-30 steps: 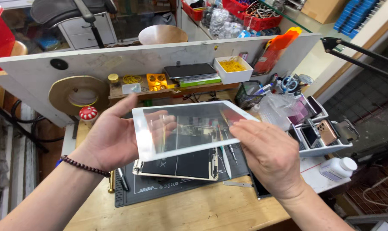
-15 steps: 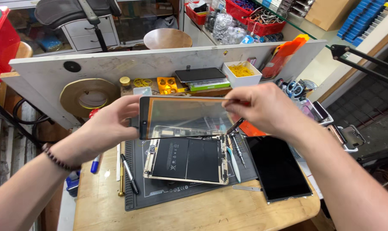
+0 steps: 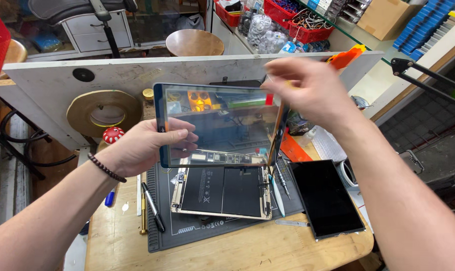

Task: The person works on an opened tablet at a repair bench, using a pry tool to work along the edge of the device and manipulate internal components. They then lift the detached screen assembly, peel a protective film from it, and hold it above the body while reconnecting components inside the frame.

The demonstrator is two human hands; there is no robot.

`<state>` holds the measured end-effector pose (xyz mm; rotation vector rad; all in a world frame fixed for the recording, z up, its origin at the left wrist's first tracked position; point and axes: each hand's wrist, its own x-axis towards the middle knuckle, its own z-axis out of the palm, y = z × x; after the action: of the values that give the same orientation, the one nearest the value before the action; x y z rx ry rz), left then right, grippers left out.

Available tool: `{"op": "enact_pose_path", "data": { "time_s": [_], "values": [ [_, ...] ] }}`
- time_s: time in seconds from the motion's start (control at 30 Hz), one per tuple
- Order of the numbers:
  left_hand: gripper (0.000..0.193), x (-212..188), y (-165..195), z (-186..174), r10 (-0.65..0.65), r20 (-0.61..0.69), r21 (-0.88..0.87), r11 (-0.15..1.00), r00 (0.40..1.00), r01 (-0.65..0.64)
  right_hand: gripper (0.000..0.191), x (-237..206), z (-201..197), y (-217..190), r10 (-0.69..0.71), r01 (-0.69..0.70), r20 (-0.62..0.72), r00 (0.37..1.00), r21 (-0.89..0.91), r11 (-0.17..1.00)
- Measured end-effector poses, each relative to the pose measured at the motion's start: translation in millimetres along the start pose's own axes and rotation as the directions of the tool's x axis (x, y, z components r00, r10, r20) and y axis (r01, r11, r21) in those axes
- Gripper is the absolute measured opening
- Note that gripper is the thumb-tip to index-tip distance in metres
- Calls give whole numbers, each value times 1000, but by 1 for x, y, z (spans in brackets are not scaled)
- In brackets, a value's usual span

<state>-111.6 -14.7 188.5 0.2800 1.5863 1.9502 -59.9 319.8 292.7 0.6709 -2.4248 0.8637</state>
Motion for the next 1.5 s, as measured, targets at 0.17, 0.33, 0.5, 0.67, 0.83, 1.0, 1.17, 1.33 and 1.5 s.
{"op": "enact_pose_path", "data": {
  "time_s": [0.17,0.33,0.5,0.67,0.83,1.0,1.17,1.33,1.5],
  "values": [
    [35,-6,7,-18,-13,-77,-116,993,997,4,24,-93,21,47,719,-648,-252,648,315,694],
    [34,-11,5,-24,-36,-129,-117,993,991,21,50,-189,107,46,947,-985,286,147,134,113],
    [39,-11,-3,-24,-75,-159,-125,991,984,55,64,-205,138,43,918,-940,325,226,319,119],
    [42,-13,-10,-29,-89,-126,-156,985,988,69,65,-204,128,55,884,-911,424,196,413,3],
    [42,-6,-21,-32,-130,-106,-179,978,986,110,64,-215,127,67,849,-937,473,235,342,69],
    [40,11,-38,-32,-195,-64,-188,966,979,180,53,-218,131,69,881,-918,330,338,323,230],
    [40,28,-52,-31,-218,-15,-186,959,976,212,38,-194,129,62,882,-839,56,467,341,423],
    [42,40,-52,-32,-217,-15,-88,973,976,215,44,-164,133,59,864,-829,176,471,422,366],
    [44,41,-53,-39,-196,3,-84,977,981,195,44,-153,141,67,854,-823,183,487,422,380]
  ]
}}
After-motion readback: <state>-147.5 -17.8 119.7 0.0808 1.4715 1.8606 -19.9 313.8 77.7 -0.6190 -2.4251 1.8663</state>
